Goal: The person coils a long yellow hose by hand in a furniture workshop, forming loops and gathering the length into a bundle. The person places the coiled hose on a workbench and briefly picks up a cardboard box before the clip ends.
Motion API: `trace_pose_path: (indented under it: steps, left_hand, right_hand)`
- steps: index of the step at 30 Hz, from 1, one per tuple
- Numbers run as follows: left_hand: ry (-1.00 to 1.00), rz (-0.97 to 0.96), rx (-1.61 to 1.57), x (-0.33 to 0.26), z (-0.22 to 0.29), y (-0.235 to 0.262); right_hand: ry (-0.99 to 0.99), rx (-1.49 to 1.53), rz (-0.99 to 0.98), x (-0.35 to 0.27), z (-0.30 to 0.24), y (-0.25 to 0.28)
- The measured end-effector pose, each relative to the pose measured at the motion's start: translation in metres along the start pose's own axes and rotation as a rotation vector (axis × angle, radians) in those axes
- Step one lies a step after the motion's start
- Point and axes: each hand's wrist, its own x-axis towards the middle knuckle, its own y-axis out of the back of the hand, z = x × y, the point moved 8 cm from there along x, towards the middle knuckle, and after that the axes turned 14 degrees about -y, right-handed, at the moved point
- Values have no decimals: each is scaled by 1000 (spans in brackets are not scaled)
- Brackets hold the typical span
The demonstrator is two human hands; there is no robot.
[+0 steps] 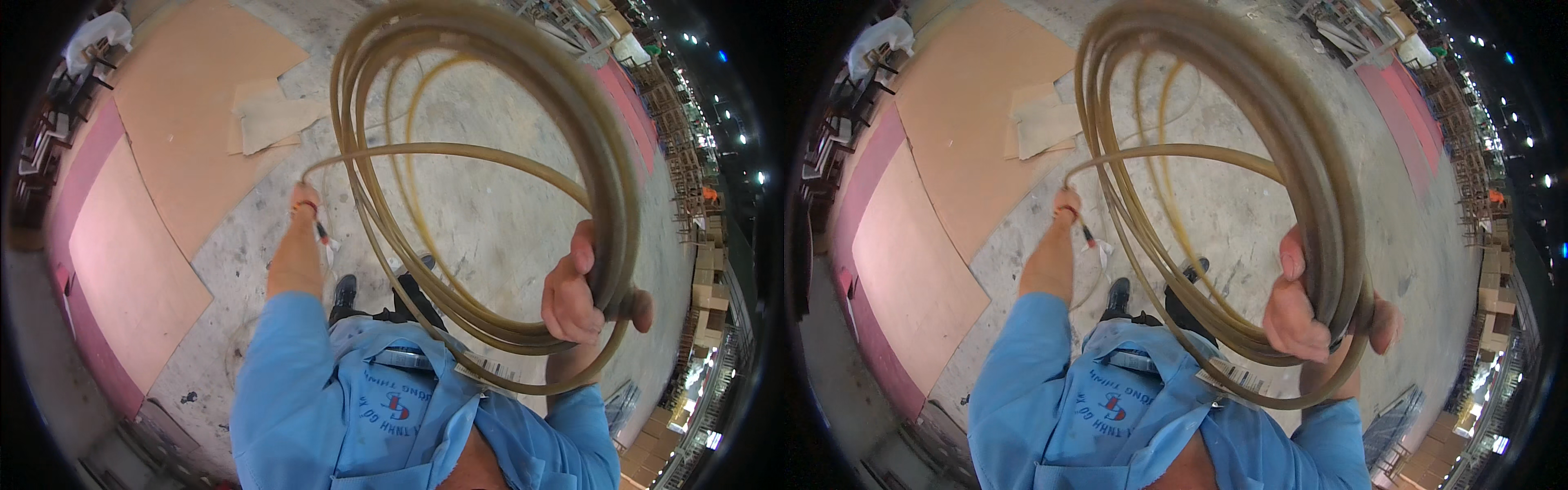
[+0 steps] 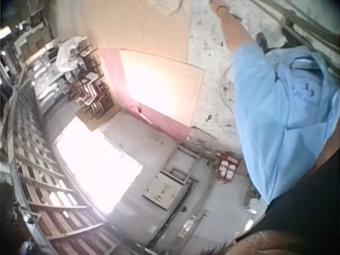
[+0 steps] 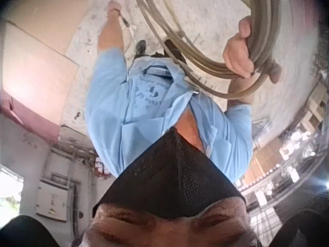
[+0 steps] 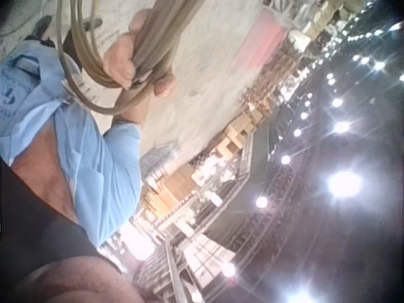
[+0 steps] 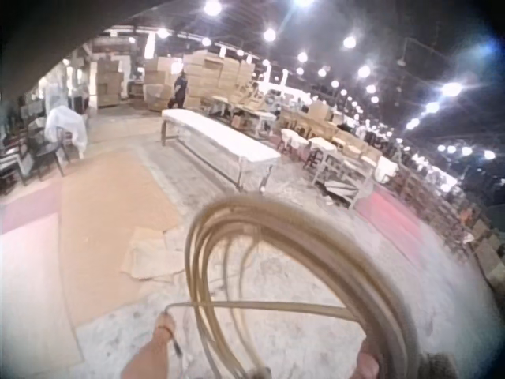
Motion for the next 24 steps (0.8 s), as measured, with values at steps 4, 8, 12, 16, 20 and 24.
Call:
trace_pose_path:
  steps: [4, 8, 12, 16, 20, 24]
  left_hand:
    - [-31, 288, 238, 88, 20, 165]
    - [-42, 556, 342, 97, 97, 339]
    - [-26, 666, 466, 63, 160, 417]
    - [120, 637, 616, 46, 139, 438]
    - [222, 683, 592, 60, 60, 409]
    - [114, 584, 397, 118, 1, 268]
  right_hand:
    - [-60, 57, 116, -59, -22, 54]
    - [-58, -1, 252, -113, -67, 108]
    - [-154, -113, 328, -152, -109, 143]
    - [-337, -316, 79, -163, -125, 148]
    - [-491, -183, 222, -167, -141, 184]
    - [-325, 14, 332, -135, -187, 238]
